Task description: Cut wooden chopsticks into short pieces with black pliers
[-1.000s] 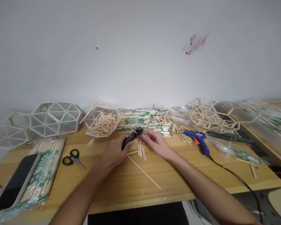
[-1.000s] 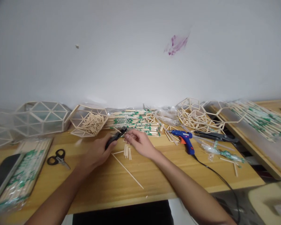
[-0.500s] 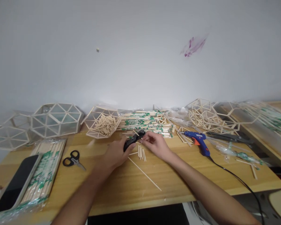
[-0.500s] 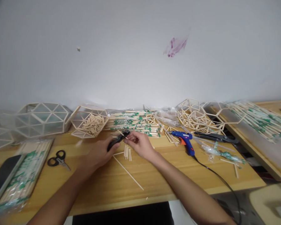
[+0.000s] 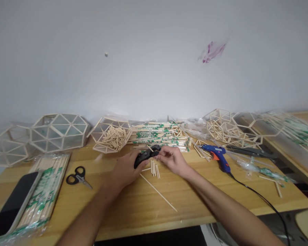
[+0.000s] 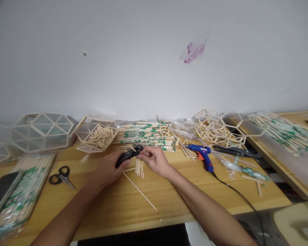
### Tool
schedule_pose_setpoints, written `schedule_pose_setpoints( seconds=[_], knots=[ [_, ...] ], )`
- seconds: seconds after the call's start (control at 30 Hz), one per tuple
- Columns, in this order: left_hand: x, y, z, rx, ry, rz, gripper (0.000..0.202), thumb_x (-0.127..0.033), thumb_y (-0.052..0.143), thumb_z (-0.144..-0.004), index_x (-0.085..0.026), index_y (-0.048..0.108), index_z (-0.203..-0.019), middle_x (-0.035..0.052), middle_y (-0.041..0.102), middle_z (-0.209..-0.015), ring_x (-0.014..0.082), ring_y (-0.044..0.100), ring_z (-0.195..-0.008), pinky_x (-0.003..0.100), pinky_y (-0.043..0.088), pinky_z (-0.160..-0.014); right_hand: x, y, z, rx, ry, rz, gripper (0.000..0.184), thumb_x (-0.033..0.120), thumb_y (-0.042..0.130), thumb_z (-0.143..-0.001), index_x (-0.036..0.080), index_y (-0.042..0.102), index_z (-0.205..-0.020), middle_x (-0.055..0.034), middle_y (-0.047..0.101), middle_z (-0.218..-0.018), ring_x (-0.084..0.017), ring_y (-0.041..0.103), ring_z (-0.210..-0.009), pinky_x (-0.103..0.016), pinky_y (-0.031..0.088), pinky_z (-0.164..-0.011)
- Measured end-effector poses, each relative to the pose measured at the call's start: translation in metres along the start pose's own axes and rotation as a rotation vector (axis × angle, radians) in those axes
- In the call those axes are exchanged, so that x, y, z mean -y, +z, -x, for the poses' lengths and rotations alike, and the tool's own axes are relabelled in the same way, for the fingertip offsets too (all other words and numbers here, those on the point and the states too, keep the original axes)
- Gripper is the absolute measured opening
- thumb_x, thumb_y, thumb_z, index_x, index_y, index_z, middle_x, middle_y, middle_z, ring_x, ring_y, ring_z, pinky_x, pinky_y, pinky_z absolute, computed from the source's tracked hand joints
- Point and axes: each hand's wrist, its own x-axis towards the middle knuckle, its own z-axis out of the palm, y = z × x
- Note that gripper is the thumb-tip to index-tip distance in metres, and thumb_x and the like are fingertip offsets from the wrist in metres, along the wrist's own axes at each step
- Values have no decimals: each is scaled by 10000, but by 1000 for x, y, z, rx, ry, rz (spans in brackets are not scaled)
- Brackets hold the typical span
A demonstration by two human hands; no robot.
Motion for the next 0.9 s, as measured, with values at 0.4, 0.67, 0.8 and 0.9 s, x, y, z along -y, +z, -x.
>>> schedule_pose_setpoints(
  seconds=[0.4, 0.67, 0.8, 0.9],
  knots=[
    [2, -6, 1, 19, 66, -20, 433, -586, 520, -955, -233, 678, -1147, 103, 732, -1103, 279, 687, -984, 378, 499, -837, 16, -25, -3, 376, 121, -449, 529, 400, 731, -804, 269, 569, -1291, -55, 660, -1184, -249, 601, -1085, -355, 458, -902],
    [-7, -2, 4, 92, 115, -4, 421, -538, 564, -945, -240, 655, -1229, 110, 713, -1158, 290, 674, -1046, 420, 513, -908, 18, -3, 2, 333, 178, -469, 513, 682, 541, -933, 196, 586, -775, -38, 574, -909, -148, 480, -676, -283, 395, -614],
    [-3, -3, 3, 85, 128, 15, 420, -537, 555, -951, -238, 648, -1230, 113, 705, -1192, 285, 673, -1054, 418, 517, -910, 18, -1, 5, 263, 242, -408, 500, 727, 533, -921, 232, 567, -862, 21, 486, -767, -123, 383, -576, -268, 331, -541],
    [0, -3, 3, 65, 138, 10, 417, -549, 564, -942, -237, 658, -1203, 111, 712, -1163, 279, 676, -1037, 400, 515, -890, 17, -2, 6, 254, 234, -384, 507, 741, 513, -923, 238, 538, -868, 23, 498, -789, -122, 387, -581, -274, 345, -562]
  ],
)
